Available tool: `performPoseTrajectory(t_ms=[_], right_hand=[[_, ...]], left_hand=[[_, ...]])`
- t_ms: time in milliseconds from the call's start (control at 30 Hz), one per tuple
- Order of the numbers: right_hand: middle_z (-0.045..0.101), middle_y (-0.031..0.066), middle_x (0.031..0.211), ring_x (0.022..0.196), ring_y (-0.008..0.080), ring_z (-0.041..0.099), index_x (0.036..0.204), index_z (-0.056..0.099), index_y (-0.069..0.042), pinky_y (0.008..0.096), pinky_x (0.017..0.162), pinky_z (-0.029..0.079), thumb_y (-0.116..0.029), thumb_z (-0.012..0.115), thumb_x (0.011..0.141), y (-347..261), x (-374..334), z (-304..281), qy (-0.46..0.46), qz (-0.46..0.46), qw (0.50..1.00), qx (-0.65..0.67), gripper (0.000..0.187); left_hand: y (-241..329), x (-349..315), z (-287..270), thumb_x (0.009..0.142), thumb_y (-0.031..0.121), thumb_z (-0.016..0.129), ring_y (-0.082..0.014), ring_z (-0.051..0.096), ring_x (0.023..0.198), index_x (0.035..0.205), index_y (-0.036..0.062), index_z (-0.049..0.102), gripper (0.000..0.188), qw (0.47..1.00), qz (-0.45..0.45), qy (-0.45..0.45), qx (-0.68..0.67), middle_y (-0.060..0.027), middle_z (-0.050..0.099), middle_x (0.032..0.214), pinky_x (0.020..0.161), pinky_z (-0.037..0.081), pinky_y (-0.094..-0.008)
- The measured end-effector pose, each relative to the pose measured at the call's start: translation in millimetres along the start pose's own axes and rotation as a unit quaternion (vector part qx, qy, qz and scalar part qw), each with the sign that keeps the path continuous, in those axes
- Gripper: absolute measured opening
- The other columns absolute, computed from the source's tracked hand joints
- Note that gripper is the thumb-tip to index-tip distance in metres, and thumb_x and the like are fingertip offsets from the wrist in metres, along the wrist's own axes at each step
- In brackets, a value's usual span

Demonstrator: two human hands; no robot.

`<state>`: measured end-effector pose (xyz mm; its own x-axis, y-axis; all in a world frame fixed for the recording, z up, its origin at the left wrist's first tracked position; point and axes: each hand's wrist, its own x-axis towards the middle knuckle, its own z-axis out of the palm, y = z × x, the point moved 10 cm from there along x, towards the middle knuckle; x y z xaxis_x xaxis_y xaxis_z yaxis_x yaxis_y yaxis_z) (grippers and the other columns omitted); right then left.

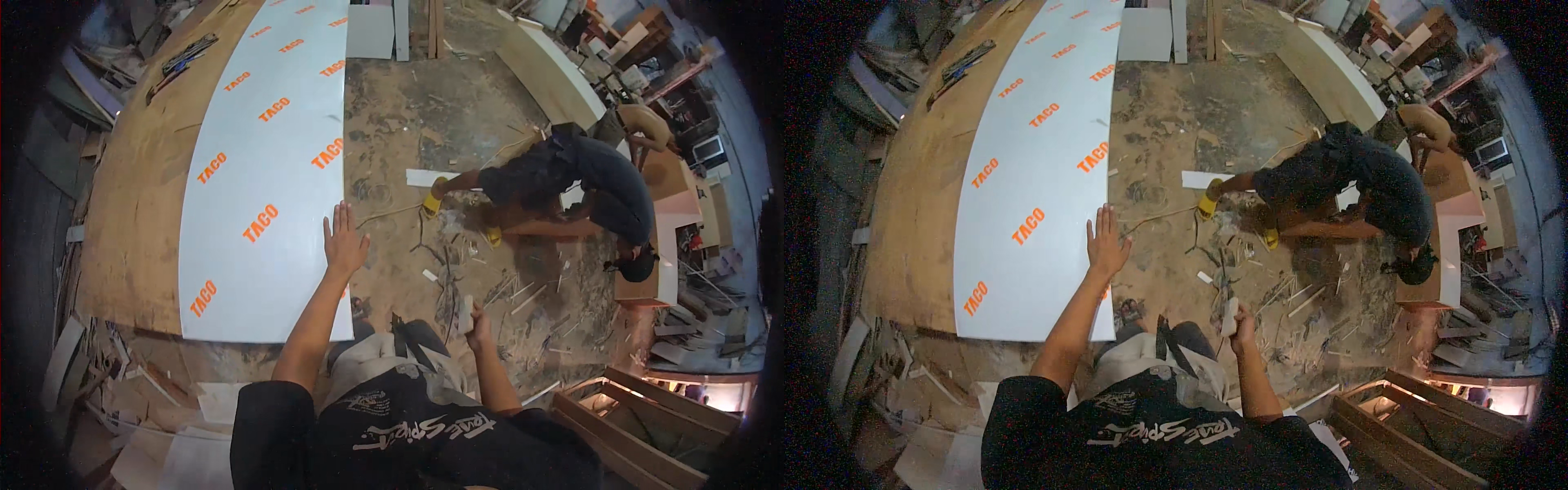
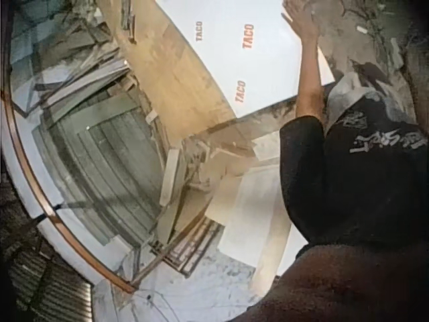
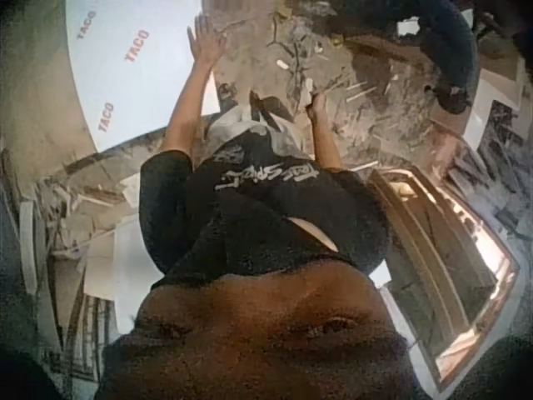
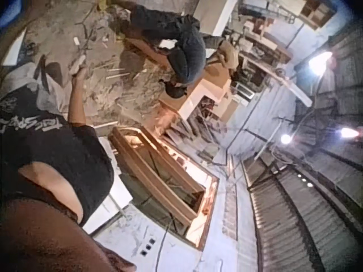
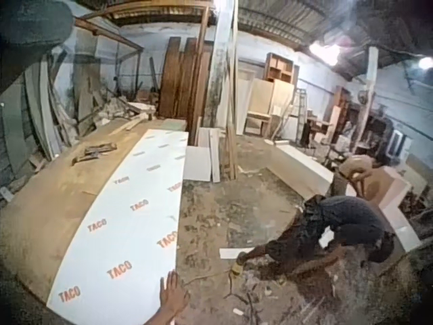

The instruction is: The person trims the edges of a laminated board using a handheld trimming tool, rotates the board on the workbench, and trims the remaining edges while peeling off excess material by hand.

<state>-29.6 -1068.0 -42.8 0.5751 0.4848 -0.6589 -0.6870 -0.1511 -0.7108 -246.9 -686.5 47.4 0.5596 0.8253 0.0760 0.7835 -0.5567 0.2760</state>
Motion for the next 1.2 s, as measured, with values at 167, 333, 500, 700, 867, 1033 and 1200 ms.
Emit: performPoseTrajectory(t_ms=[167, 333, 500, 700, 867, 1033, 1200], right_hand=[[0.065, 0.014, 0.108, 0.092, 0.0329, 0.065, 0.132, 0.054, -0.003, 0.0455, 0.081, 0.055, -0.016, 0.047, 0.07, 20.3, 51.5, 9.0, 0.019, 0.076, 0.996, -0.031, 0.063], [0.065, 0.0205, 0.103, 0.086, 0.0377, 0.065, 0.126, 0.054, 0.003, 0.0465, 0.079, 0.055, -0.02, 0.046, 0.073, 44.0, 117.0, 44.0, -0.053, 0.16, 0.985, 0.025, 0.058], [0.059, 0.0231, 0.104, 0.077, 0.0399, 0.064, 0.122, 0.052, 0.001, 0.0524, 0.07, 0.053, -0.016, 0.044, 0.082, 39.9, 189.8, 39.8, -0.002, 0.253, 0.968, -0.001, 0.044], [0.064, 0.0194, 0.106, 0.073, 0.0311, 0.066, 0.134, 0.051, -0.001, 0.0459, 0.067, 0.055, -0.037, 0.041, 0.1, -5.2, 273.2, 68.8, -0.074, 0.23, 0.965, -0.098, 0.051], [0.065, 0.0173, 0.105, 0.069, 0.0262, 0.065, 0.14, 0.051, -0.001, 0.0408, 0.061, 0.055, -0.048, 0.036, 0.107, -29.2, 309.4, 101.0, -0.1, 0.225, 0.94, -0.236, 0.06], [0.07, 0.0104, 0.095, 0.07, 0.0292, 0.067, 0.131, 0.055, -0.011, 0.0477, 0.065, 0.057, -0.057, 0.036, 0.102, -23.6, 369.3, 92.0, -0.103, 0.301, 0.91, -0.266, 0.057], [0.065, 0.0166, 0.127, 0.112, 0.0299, 0.065, 0.139, 0.053, -0.005, 0.046, 0.096, 0.052, -0.051, 0.037, 0.103, -55.5, 417.3, 79.3, 0.058, 0.273, 0.885, -0.374, 0.061]], left_hand=[[-4.0, 33.9, -1.1, 0.093, 0.043, 0.057, -0.0276, 0.013, 0.155, 0.157, -0.0028, 0.02, 0.087, 1.0, 0.003, 0.003, 0.004, -0.0168, 0.019, 0.165, 0.124, 0.01, -0.052], [-1.4, 60.9, -1.1, 0.092, 0.041, 0.058, -0.0279, 0.014, 0.155, 0.156, -0.0022, 0.022, 0.086, 1.0, 0.004, 0.003, 0.001, -0.017, 0.021, 0.165, 0.123, 0.01, -0.0525], [8.1, 63.6, -7.2, 0.09, 0.037, 0.061, -0.0301, 0.014, 0.154, 0.157, -0.0031, 0.02, 0.088, 0.999, 0.009, -0.025, -0.044, -0.0178, 0.019, 0.165, 0.124, 0.007, -0.053], [1.5, 60.8, 2.3, 0.088, 0.033, 0.062, -0.0299, 0.015, 0.154, 0.158, -0.0014, 0.018, 0.09, 0.999, -0.03, -0.041, -0.002, -0.0174, 0.022, 0.164, 0.123, 0.011, -0.0531], [-12.7, 69.5, 4.7, 0.091, 0.036, 0.062, -0.0332, 0.017, 0.153, 0.158, -0.0016, 0.018, 0.089, 0.995, -0.069, -0.066, 0.012, -0.0201, 0.021, 0.164, 0.123, 0.01, -0.0534], [-15.8, 148.8, 8.8, 0.092, 0.036, 0.061, -0.0346, 0.017, 0.153, 0.158, -0.0031, 0.017, 0.089, 0.997, -0.067, -0.032, 0.014, -0.0217, 0.02, 0.164, 0.123, 0.01, -0.0529], [-36.8, 229.1, 9.1, 0.092, 0.035, 0.06, -0.0361, 0.017, 0.153, 0.157, -0.0048, 0.016, 0.088, 0.997, -0.065, 0.008, 0.038, -0.0221, 0.021, 0.164, 0.123, 0.01, -0.0526]])
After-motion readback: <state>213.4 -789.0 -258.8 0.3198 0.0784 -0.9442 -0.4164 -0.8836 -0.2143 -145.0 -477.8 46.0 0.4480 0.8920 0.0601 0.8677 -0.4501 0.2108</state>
